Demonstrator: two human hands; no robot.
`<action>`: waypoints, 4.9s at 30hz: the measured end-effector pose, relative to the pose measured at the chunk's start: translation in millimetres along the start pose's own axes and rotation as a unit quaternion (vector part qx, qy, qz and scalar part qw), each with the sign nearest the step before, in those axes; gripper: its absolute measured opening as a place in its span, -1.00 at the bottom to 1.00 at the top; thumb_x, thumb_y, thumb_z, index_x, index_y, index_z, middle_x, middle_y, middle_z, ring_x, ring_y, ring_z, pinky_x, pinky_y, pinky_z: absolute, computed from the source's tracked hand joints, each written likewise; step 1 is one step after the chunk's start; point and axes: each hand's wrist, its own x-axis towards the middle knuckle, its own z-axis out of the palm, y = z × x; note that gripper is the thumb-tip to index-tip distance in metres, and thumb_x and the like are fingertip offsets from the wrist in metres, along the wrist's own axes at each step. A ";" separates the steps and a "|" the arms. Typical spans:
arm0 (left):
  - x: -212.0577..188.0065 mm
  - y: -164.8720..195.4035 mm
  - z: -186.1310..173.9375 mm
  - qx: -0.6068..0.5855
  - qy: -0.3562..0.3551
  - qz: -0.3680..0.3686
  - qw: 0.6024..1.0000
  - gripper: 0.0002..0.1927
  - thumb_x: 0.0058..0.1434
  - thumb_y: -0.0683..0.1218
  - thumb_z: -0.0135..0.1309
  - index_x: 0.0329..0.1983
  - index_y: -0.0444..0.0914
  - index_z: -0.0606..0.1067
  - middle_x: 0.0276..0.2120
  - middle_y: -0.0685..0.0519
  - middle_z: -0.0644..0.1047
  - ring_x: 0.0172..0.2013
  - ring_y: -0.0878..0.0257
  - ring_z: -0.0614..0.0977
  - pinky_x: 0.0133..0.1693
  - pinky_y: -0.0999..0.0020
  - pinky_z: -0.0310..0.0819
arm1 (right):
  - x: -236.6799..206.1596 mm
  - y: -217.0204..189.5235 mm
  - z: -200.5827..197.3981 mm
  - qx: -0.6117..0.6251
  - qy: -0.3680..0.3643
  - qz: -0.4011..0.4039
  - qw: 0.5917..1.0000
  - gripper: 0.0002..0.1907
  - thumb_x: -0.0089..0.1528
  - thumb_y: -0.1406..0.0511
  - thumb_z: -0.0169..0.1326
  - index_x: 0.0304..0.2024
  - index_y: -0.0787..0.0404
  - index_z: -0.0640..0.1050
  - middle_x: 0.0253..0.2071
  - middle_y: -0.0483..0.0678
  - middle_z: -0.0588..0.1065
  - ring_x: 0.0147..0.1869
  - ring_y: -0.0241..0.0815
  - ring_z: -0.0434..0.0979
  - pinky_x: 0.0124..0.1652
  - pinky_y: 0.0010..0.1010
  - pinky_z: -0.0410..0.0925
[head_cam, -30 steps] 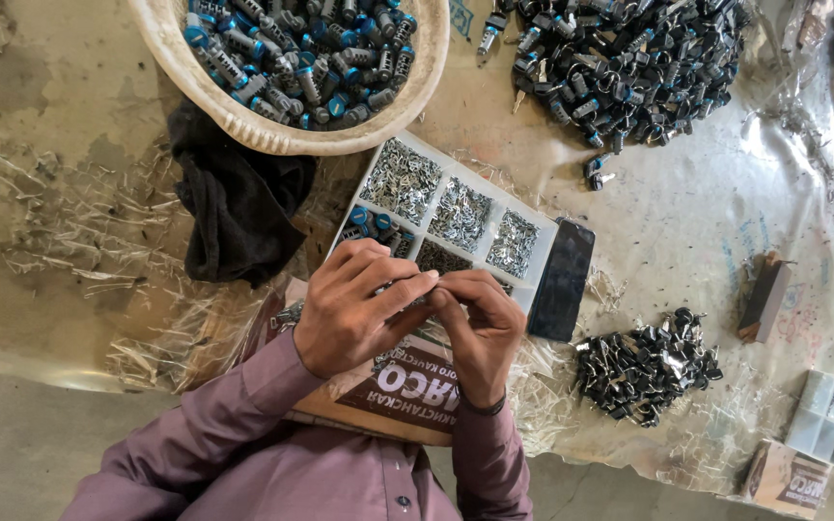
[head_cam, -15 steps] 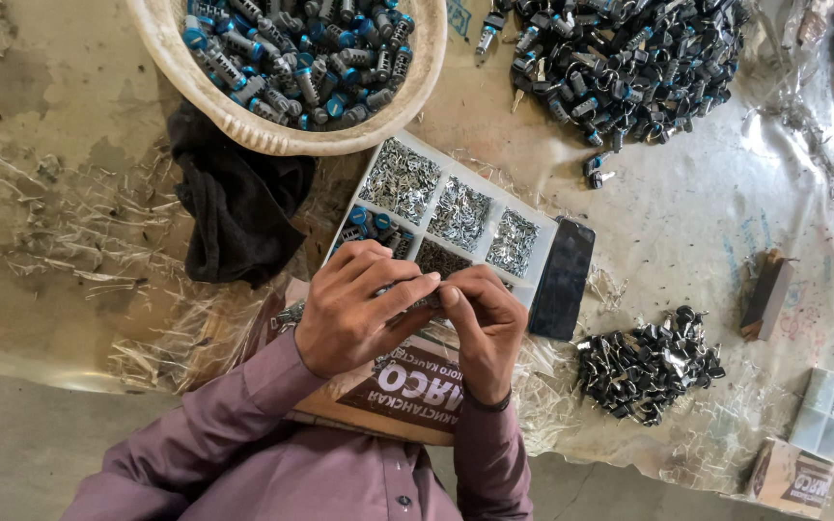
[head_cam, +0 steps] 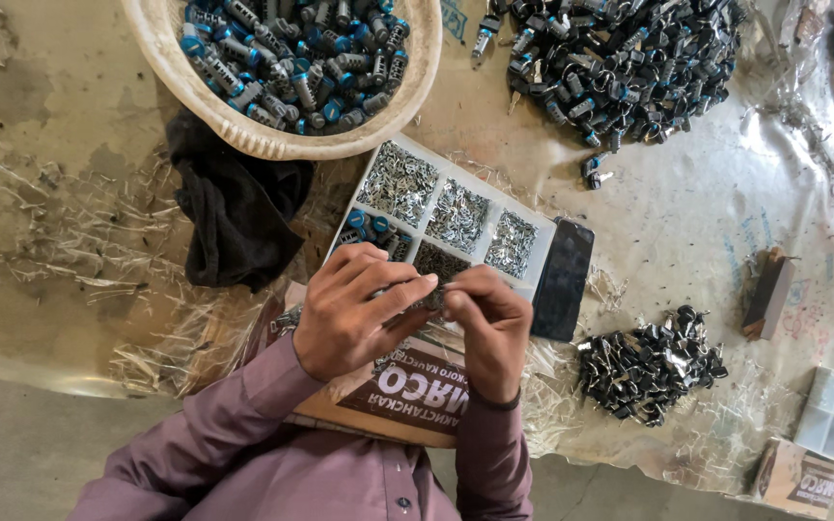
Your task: The person sits at a workshop table and assembles small metal clips by hand, fitting components together one at a time. They take parts from a compartment organizer box, press the pieces together in their fingers, and place finished assemblies into a basket and onto the table.
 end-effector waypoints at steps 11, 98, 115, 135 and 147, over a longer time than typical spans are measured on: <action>1.0 0.0 -1.5 -0.003 0.000 0.002 1.000 -0.62 0.17 -0.09 0.37 0.04 -0.22 0.59 -0.13 0.10 0.57 -0.12 0.16 0.58 0.08 0.13 0.44 | -17.8 4.9 13.6 -0.085 0.071 -0.070 0.991 -0.85 0.29 0.57 0.17 -0.10 0.39 0.61 -0.14 0.00 0.61 -0.05 -0.32 0.61 -0.07 -0.54 0.48; 9.1 2.9 2.4 0.056 -0.028 0.058 0.996 -0.63 0.15 -0.16 0.27 0.04 -0.26 0.60 -0.12 0.02 0.56 -0.14 0.05 0.58 0.02 0.10 0.46 | -2.6 5.5 2.3 -0.187 0.038 -0.121 0.974 -0.87 0.14 0.51 0.25 -0.28 0.32 0.57 -0.28 -0.06 0.63 -0.29 -0.39 0.56 -0.26 -0.56 0.44; 5.8 0.6 9.2 0.071 -0.023 0.048 0.996 -0.61 0.09 -0.17 0.29 0.03 -0.23 0.61 -0.13 0.04 0.57 -0.12 0.04 0.57 -0.02 0.13 0.49 | 1.5 19.4 -3.0 -0.144 0.039 -0.103 0.983 -0.88 0.12 0.49 0.30 -0.32 0.30 0.60 -0.31 -0.07 0.64 -0.31 -0.40 0.58 -0.28 -0.56 0.47; 8.9 4.8 3.7 -0.009 0.027 -0.009 1.000 -0.62 0.12 -0.10 0.39 -0.01 -0.24 0.59 -0.09 0.05 0.61 -0.13 0.07 0.61 -0.04 0.19 0.50 | 14.2 -14.7 -5.1 -0.386 0.051 -0.133 0.911 -0.81 0.10 0.36 0.37 -0.24 0.20 0.66 -0.28 -0.18 0.47 -0.24 -0.31 0.45 -0.25 -0.47 0.33; 9.8 3.5 2.6 -0.005 0.033 -0.010 0.999 -0.63 0.13 -0.11 0.39 0.00 -0.24 0.58 -0.08 0.04 0.61 -0.14 0.08 0.61 -0.03 0.20 0.50 | 17.3 -25.9 7.3 -0.493 0.085 -0.211 0.840 -0.90 0.19 0.33 0.32 -0.26 0.17 0.67 -0.30 -0.14 0.51 -0.19 -0.18 0.49 -0.19 -0.35 0.38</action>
